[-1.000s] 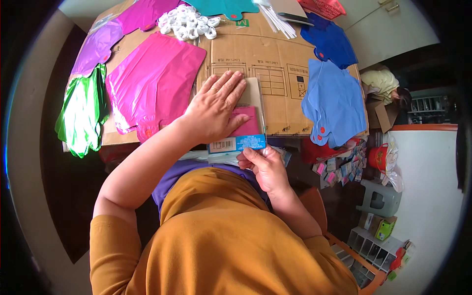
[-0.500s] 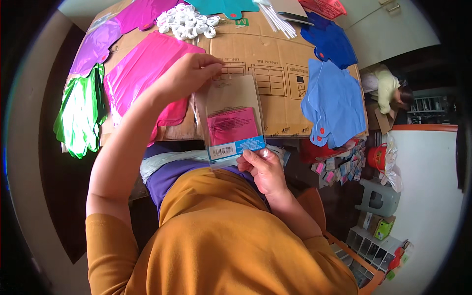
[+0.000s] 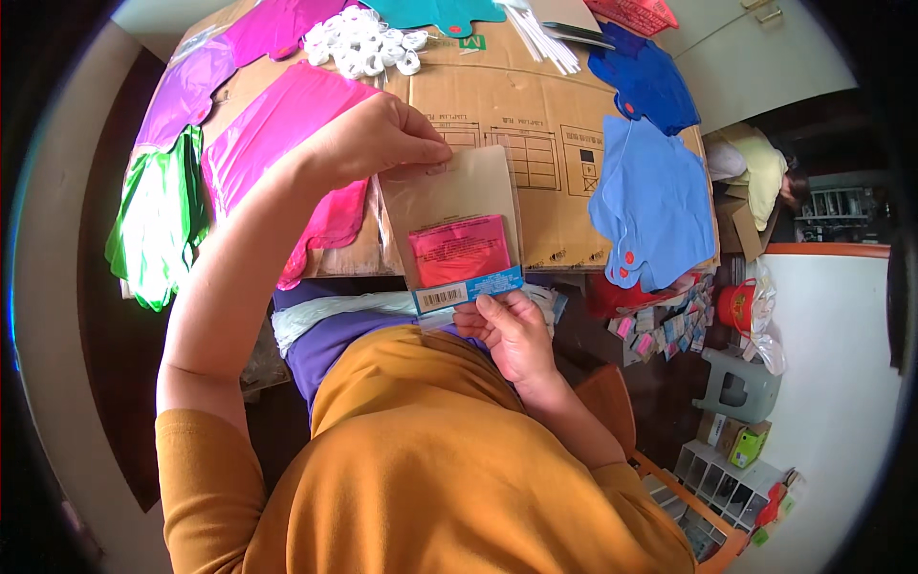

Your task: Packaging colorful plastic cutouts into paper holders and arranging them.

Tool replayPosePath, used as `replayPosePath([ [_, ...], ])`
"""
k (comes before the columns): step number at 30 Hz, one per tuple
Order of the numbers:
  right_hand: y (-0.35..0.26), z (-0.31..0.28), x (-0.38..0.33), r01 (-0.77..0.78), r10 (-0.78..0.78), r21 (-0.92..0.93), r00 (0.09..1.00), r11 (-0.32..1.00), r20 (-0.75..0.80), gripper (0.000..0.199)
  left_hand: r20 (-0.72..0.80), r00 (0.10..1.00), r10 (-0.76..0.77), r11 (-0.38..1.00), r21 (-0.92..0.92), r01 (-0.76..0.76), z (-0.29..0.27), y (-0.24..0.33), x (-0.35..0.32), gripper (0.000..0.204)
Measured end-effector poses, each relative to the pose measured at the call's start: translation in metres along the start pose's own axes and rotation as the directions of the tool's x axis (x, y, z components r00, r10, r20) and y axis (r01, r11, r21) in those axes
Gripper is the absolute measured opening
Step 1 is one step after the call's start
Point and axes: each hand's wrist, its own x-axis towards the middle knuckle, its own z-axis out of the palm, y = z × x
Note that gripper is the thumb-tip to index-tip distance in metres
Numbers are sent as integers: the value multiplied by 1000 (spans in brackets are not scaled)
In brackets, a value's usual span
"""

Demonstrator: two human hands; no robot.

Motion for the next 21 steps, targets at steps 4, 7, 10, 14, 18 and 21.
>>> replayPosePath([
  [4, -2, 4, -1, -9, 8, -2, 1000, 1000, -8, 18, -32, 999, 17, 995, -94, -20, 4, 2, -1, 20],
  [7, -2, 3, 0, 32, -32, -51, 999, 998, -10, 18, -88, 996, -7, 999, -39, 3, 1, -4, 2, 21],
  [10, 2, -1, 0, 88, -92, -82, 995, 993, -41, 18, -98, 992, -75, 995, 55, 81, -1, -4, 0, 22],
  [14, 6, 1, 1, 116, -122, -104, 991, 988, -49, 18, -123, 992, 0, 992, -129, -16, 5, -16, 1, 22],
  [18, 7, 4, 2, 132, -135, -50, 989, 990, -62, 17, -103, 993, -66, 991, -125, 53, 3, -12, 0, 24],
  [21, 2, 10, 2, 105, -104, 4, 992, 994, -69, 17, -91, 996, 1, 986, -163, -16, 4, -24, 2, 26],
])
